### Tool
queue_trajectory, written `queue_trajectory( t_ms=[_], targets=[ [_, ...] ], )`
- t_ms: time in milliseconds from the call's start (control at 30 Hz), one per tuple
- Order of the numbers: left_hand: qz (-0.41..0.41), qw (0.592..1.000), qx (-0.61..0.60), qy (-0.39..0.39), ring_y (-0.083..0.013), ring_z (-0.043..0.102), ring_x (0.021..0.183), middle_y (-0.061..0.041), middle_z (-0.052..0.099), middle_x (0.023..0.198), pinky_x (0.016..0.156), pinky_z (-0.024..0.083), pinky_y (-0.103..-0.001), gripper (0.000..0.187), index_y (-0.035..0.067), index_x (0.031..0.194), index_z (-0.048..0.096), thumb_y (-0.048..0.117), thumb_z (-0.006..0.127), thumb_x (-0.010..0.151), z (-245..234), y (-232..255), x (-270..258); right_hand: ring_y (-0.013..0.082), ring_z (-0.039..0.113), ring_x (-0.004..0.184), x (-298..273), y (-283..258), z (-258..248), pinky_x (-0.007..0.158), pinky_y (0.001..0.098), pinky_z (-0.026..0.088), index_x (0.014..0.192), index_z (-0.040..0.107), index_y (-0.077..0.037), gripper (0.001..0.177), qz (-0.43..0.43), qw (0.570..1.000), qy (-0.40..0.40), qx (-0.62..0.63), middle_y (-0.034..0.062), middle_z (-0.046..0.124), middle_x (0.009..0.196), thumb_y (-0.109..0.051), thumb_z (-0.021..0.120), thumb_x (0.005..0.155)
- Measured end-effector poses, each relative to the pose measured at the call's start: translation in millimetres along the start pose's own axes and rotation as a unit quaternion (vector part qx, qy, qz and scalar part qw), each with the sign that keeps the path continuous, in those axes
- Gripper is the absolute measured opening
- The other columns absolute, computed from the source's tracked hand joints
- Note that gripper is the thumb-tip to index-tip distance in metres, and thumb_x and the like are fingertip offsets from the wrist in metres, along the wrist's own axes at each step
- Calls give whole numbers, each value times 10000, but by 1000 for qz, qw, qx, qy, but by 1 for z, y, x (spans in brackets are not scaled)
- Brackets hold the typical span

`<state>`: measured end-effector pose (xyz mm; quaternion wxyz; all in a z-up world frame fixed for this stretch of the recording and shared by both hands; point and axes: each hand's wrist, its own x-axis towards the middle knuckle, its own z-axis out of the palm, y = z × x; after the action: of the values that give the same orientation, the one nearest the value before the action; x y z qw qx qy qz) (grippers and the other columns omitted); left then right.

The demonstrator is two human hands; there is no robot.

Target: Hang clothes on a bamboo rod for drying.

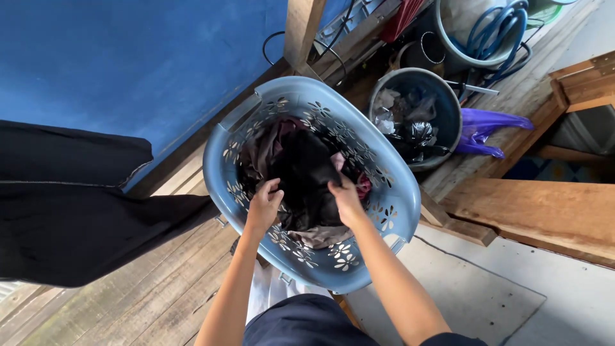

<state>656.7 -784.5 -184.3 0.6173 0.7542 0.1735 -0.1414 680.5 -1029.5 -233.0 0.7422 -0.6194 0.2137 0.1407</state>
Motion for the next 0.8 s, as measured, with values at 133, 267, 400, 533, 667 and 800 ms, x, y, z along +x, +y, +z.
queue_trajectory(
  t_ms=[133, 267, 400, 533, 667, 800],
  targets=[
    [-1, 1000, 6, 4, -226, 702, 1065, -144, 744, 1185, 916, 530, -337, 449, 99, 1385, 614, 300, 638, 983, 11, 16, -1, 224, 669, 1108, -22, -82, 6, 963, 369, 539, 1294, 629, -44, 322, 76, 976, -38, 199, 72, 719, 1199, -36, 615, 972],
    [-146, 977, -133, -83, -227, 642, 1114, -75, 601, 1392, 862, 547, -429, 590, 221, 1489, 515, 482, 544, 960, 13, 59, -12, 193, 676, 1096, -47, -141, 17, 973, 343, 541, 1291, 634, -37, 314, 33, 983, -60, 168, 62, 707, 1218, -38, 616, 977],
    [-215, 887, -382, -142, -227, 587, 1163, -81, 425, 1480, 838, 545, -420, 810, 346, 1569, 305, 628, 471, 828, 9, 113, -21, 175, 679, 1055, -81, -154, 49, 962, 337, 551, 1293, 622, -26, 364, 13, 992, -125, 26, 59, 705, 1192, -75, 656, 934],
    [-77, 925, -345, -138, -172, 613, 1178, -147, 559, 1422, 940, 535, -292, 680, 100, 1516, 389, 240, 702, 929, 23, 64, 0, 113, 635, 1057, -122, -130, 67, 957, 294, 516, 1298, 628, 3, 344, -39, 966, -221, -132, 53, 701, 1173, -131, 658, 983],
    [-53, 948, -293, -110, -162, 610, 884, -127, 664, 1022, 827, 522, -290, 523, -40, 1377, 658, -22, 476, 887, 13, 45, 4, 72, 613, 1021, -127, -161, 55, 915, 260, 513, 1335, 574, -45, 385, 39, 924, -330, -187, 32, 685, 1142, -129, 637, 965],
    [-58, 910, -394, -112, -160, 709, 904, -111, 747, 1021, 863, 580, -299, 417, -66, 1181, 666, -33, 383, 877, -6, 121, -22, 207, 751, 931, -94, -154, 20, 882, 355, 593, 1225, 638, 77, 295, 99, 950, -295, -33, 184, 737, 1052, -135, 587, 1026]
  ],
)
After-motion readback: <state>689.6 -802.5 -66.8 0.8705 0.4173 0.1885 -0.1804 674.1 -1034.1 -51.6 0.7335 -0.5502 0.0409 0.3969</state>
